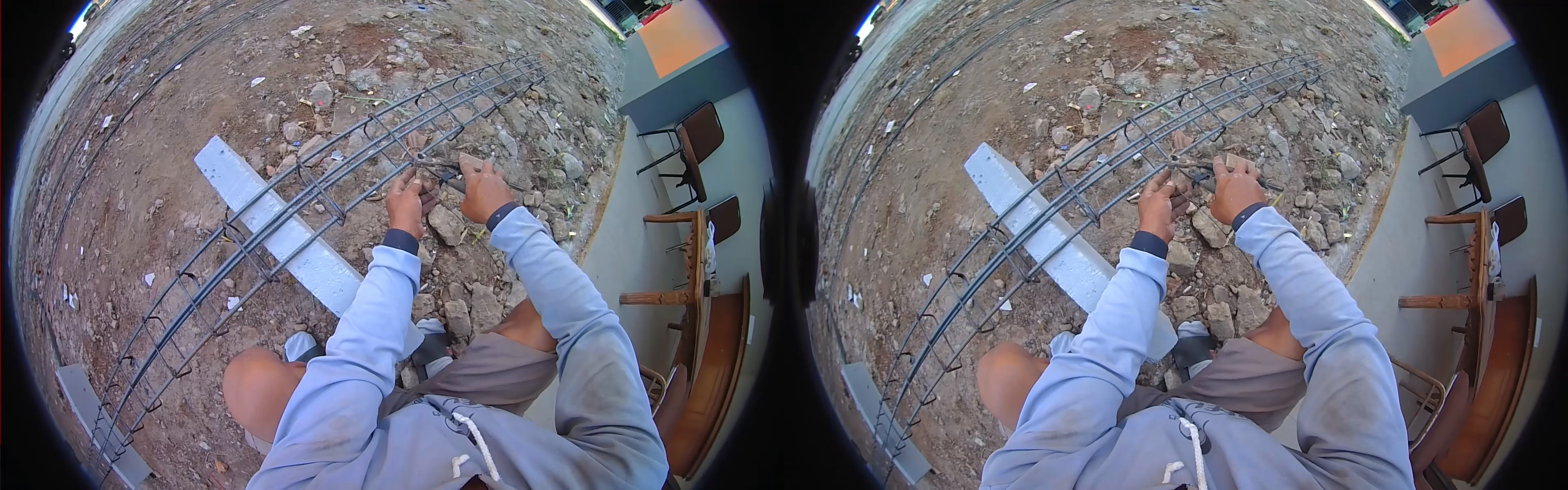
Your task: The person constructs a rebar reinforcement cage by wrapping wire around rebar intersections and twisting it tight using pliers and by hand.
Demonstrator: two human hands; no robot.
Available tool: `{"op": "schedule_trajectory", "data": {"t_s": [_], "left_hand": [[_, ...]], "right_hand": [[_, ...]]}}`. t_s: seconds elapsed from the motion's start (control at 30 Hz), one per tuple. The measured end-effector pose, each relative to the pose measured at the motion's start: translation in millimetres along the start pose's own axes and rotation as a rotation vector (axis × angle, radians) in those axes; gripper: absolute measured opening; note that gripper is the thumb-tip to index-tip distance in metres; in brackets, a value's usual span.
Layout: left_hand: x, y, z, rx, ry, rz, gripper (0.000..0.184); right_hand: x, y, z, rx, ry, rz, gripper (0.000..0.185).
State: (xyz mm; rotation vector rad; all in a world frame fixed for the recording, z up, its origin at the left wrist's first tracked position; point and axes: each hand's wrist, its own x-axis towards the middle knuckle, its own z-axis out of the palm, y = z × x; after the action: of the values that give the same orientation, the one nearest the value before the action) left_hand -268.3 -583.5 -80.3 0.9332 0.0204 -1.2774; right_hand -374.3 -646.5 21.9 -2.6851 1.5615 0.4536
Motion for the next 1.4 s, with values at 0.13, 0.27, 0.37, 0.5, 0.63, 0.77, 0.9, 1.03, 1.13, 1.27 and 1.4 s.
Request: {"op": "schedule_trajectory", "data": {"t_s": [0.13, 0.27, 0.37, 0.5, 0.63, 0.77, 0.9, 1.03, 1.13, 1.27, 1.4], "left_hand": [[1, -9, 5, -0.012, 0.082, 0.009, 0.043], [3, -9, 4, 0.011, 0.053, 0.001, 0.042], [2, -9, 1, 0.051, 0.068, 0.013, 0.041], [-1, -9, 1, 0.059, 0.077, 0.018, 0.041], [4, -10, 1, 0.036, 0.087, 0.044, 0.038], [9, -10, -7, 0.044, 0.065, 0.051, 0.034], [34, -33, -15, 0.191, 0.137, 0.117, 0.031], [24, -34, -5, -0.026, 0.036, -0.193, 0.036], [26, -33, 4, -0.287, -0.289, -0.167, 0.045], [26, -22, 16, -0.489, -0.339, -0.224, 0.046], [28, -22, 18, -0.574, -0.325, -0.244, 0.037]], "right_hand": [[-1, -4, 4, -0.170, 0.103, -0.048, 0.061], [4, -2, 19, -0.275, 0.321, -0.092, 0.068], [4, -5, 23, -0.352, 0.299, -0.082, 0.065], [2, -14, 25, -0.464, 0.239, -0.019, 0.059], [10, -17, 32, -0.423, 0.124, 0.060, 0.053], [7, -17, 28, -0.301, -0.025, -0.099, 0.047], [19, -8, 12, 0.004, -0.290, -0.264, 0.034], [28, 6, 0, 0.472, -0.573, -0.153, 0.024], [34, 20, 1, 0.787, -0.770, -0.046, 0.021], [44, 38, 17, 0.978, -0.921, -0.021, 0.025], [44, 33, 17, 0.797, -0.880, -0.070, 0.042]]}}
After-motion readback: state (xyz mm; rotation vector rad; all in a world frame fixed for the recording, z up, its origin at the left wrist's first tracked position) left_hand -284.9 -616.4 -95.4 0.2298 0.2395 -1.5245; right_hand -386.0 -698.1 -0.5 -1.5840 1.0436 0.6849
